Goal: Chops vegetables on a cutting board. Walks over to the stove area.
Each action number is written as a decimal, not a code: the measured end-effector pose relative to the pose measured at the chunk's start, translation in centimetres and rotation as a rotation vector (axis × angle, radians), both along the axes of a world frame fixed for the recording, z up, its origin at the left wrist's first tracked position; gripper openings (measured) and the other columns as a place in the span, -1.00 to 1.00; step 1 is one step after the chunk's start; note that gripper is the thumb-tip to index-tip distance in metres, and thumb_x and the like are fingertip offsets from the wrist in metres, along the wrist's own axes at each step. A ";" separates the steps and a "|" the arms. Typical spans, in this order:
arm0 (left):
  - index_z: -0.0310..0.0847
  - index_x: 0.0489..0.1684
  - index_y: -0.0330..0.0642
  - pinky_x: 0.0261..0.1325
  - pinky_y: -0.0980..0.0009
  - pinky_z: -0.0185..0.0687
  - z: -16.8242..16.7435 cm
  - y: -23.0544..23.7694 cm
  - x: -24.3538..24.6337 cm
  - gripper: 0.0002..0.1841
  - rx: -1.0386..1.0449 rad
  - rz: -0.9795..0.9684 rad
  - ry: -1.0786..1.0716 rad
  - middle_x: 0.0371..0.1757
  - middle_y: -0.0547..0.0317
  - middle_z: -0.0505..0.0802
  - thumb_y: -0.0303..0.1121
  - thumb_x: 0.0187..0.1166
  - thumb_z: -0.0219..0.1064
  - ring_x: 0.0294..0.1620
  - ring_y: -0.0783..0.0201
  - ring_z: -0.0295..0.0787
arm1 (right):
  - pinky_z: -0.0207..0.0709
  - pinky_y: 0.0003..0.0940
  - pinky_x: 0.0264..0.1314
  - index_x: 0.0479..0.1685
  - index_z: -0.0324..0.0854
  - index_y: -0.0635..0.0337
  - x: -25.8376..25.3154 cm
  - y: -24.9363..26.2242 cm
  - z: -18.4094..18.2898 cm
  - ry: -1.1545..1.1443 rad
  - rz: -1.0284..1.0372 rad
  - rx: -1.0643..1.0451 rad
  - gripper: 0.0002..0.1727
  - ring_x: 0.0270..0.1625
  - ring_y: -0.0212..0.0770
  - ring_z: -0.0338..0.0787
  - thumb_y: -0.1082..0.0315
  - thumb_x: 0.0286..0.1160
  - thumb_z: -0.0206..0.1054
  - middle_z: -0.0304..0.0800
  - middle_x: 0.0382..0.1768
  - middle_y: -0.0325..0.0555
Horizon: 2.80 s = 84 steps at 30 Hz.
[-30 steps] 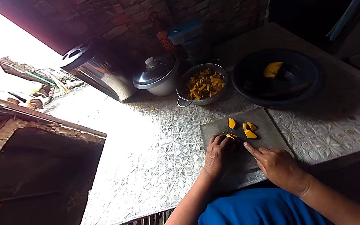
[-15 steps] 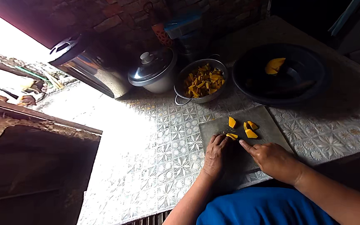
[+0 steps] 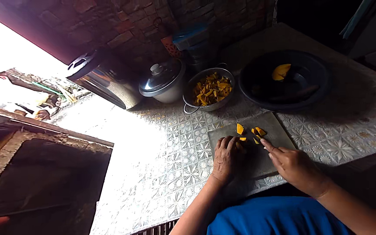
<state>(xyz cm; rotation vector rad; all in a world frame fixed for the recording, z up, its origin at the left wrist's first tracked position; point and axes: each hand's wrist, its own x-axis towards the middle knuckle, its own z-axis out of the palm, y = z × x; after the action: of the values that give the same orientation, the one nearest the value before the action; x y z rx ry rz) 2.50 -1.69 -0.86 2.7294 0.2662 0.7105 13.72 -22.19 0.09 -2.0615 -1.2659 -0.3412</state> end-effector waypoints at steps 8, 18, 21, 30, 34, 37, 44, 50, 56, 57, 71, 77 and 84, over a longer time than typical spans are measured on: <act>0.75 0.36 -0.05 0.33 -0.17 0.56 3.0 0.2 3.6 -0.49 -0.010 0.009 0.236 0.24 -0.15 0.82 0.09 0.66 0.23 0.34 -0.22 0.70 | 0.55 -0.12 -0.61 0.40 0.75 0.19 1.0 -1.8 -0.3 0.019 -0.090 -0.016 -0.46 -0.63 -0.04 0.73 0.26 0.55 0.04 0.82 -0.54 -0.01; 0.65 0.47 -0.08 0.47 -0.07 0.49 4.5 0.4 6.3 -0.53 -0.145 0.081 0.483 0.38 -0.18 0.74 -0.19 0.58 0.32 0.45 -0.21 0.60 | 0.59 -0.16 -0.59 0.40 0.75 0.18 0.1 -1.1 -0.6 0.038 -0.042 -0.017 -0.47 -0.62 -0.06 0.75 0.27 0.52 0.08 0.83 -0.52 -0.02; 0.62 0.50 -0.04 0.47 -0.09 0.49 5.0 0.4 5.6 -0.47 -0.176 0.110 0.528 0.41 -0.18 0.72 -0.22 0.49 0.40 0.49 -0.22 0.57 | 0.59 -0.16 -0.58 0.40 0.75 0.18 0.1 -1.3 -0.6 0.040 -0.041 -0.025 -0.47 -0.62 -0.07 0.75 0.28 0.51 0.08 0.82 -0.53 -0.03; 0.53 0.58 -0.18 0.57 -0.06 0.44 5.1 1.4 5.4 -0.48 -0.218 0.122 0.500 0.42 -0.19 0.73 -0.12 0.71 0.25 0.52 -0.19 0.58 | 0.60 -0.16 -0.57 0.39 0.76 0.17 0.1 -1.0 -0.4 0.042 -0.033 -0.024 -0.48 -0.60 -0.07 0.76 0.27 0.53 0.09 0.84 -0.50 -0.03; 0.44 0.67 -0.10 0.50 -0.09 0.47 5.1 0.6 6.5 -0.32 -0.179 0.148 0.593 0.43 -0.25 0.69 -0.06 0.55 0.42 0.50 -0.26 0.54 | 0.60 -0.15 -0.58 0.38 0.76 0.17 0.0 -0.9 -0.2 0.039 -0.025 -0.026 -0.48 -0.61 -0.06 0.76 0.27 0.51 0.09 0.84 -0.50 -0.03; 0.49 0.65 -0.06 0.50 -0.04 0.49 5.3 0.6 6.6 -0.42 -0.204 0.116 0.609 0.37 -0.26 0.71 -0.25 0.57 0.35 0.45 -0.22 0.60 | 0.61 -0.15 -0.57 0.38 0.77 0.18 0.0 -1.2 -0.4 0.040 -0.031 -0.028 -0.47 -0.60 -0.06 0.77 0.26 0.51 0.09 0.84 -0.49 -0.02; 0.67 0.29 -0.28 0.43 0.02 0.55 5.2 1.6 6.5 -0.53 -0.263 0.134 0.549 0.26 -0.29 0.72 -0.23 0.46 0.47 0.33 -0.15 0.67 | 0.63 -0.14 -0.55 0.37 0.77 0.18 -0.2 -1.0 -0.6 0.055 -0.015 -0.028 -0.48 -0.58 -0.05 0.79 0.27 0.51 0.09 0.85 -0.49 -0.01; 0.72 0.00 -0.38 0.26 0.09 0.67 5.4 1.4 4.9 -0.72 -0.265 0.073 0.405 0.02 -0.20 0.81 -0.29 0.59 0.37 0.06 -0.03 0.80 | 0.63 -0.15 -0.54 0.35 0.78 0.19 -0.3 -1.2 -0.8 0.052 -0.011 -0.021 -0.48 -0.57 -0.06 0.79 0.27 0.51 0.08 0.86 -0.48 -0.01; 0.79 -0.15 -0.27 -0.02 0.34 0.75 7.1 3.1 -0.4 -0.81 -0.322 0.127 0.202 -0.18 0.05 0.87 -0.31 0.51 0.46 -0.17 0.27 0.83 | 0.65 -0.20 -0.54 0.34 0.79 0.17 -1.1 -1.2 -0.8 0.086 0.093 0.015 -0.50 -0.58 -0.12 0.78 0.24 0.52 0.11 0.86 -0.48 -0.05; 0.80 -0.15 -0.25 -0.03 0.34 0.76 7.3 3.4 -1.8 -0.81 -0.326 0.149 0.221 -0.19 0.08 0.87 -0.30 0.50 0.47 -0.19 0.29 0.82 | 0.63 -0.20 -0.56 0.33 0.80 0.16 -1.5 -1.0 -0.8 0.088 0.136 0.020 -0.51 -0.60 -0.13 0.76 0.24 0.52 0.12 0.84 -0.51 -0.08; 0.79 -0.15 -0.26 -0.11 0.42 0.83 3.7 0.2 -6.2 -0.85 -0.557 0.221 0.286 -0.19 0.06 0.86 -0.37 0.52 0.44 -0.30 0.35 0.85 | 0.49 -0.18 -0.70 0.33 0.81 0.08 -4.3 2.8 -0.7 -0.041 0.194 -0.209 -0.49 -0.71 -0.09 0.67 0.38 0.35 0.23 0.67 -0.68 -0.11; 0.78 -0.07 -0.31 -0.13 0.48 0.86 2.9 -0.3 -5.9 -0.84 -0.525 0.163 0.171 -0.01 -0.05 0.84 -0.47 0.48 0.44 -0.25 0.35 0.89 | 0.50 -0.20 -0.68 0.31 0.81 0.15 -3.3 1.2 -0.5 0.001 0.141 -0.118 -0.50 -0.69 -0.11 0.68 0.31 0.46 0.12 0.71 -0.64 -0.11; 0.82 -0.19 -0.24 -0.14 0.51 0.78 1.5 -0.3 -6.7 -0.87 -0.328 0.071 0.074 -0.06 0.00 0.87 -0.48 0.36 0.50 -0.22 0.34 0.84 | 0.44 -0.26 -0.71 0.30 0.82 0.12 -4.3 0.6 -0.4 -0.010 0.207 -0.090 -0.49 -0.71 -0.16 0.62 0.30 0.45 0.10 0.67 -0.68 -0.17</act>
<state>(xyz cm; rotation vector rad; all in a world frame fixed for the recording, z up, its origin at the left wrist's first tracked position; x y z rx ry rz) -4.15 -2.02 0.62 2.4448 0.4554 0.5309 9.39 -21.58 -0.30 -1.9810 -1.5103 -0.2029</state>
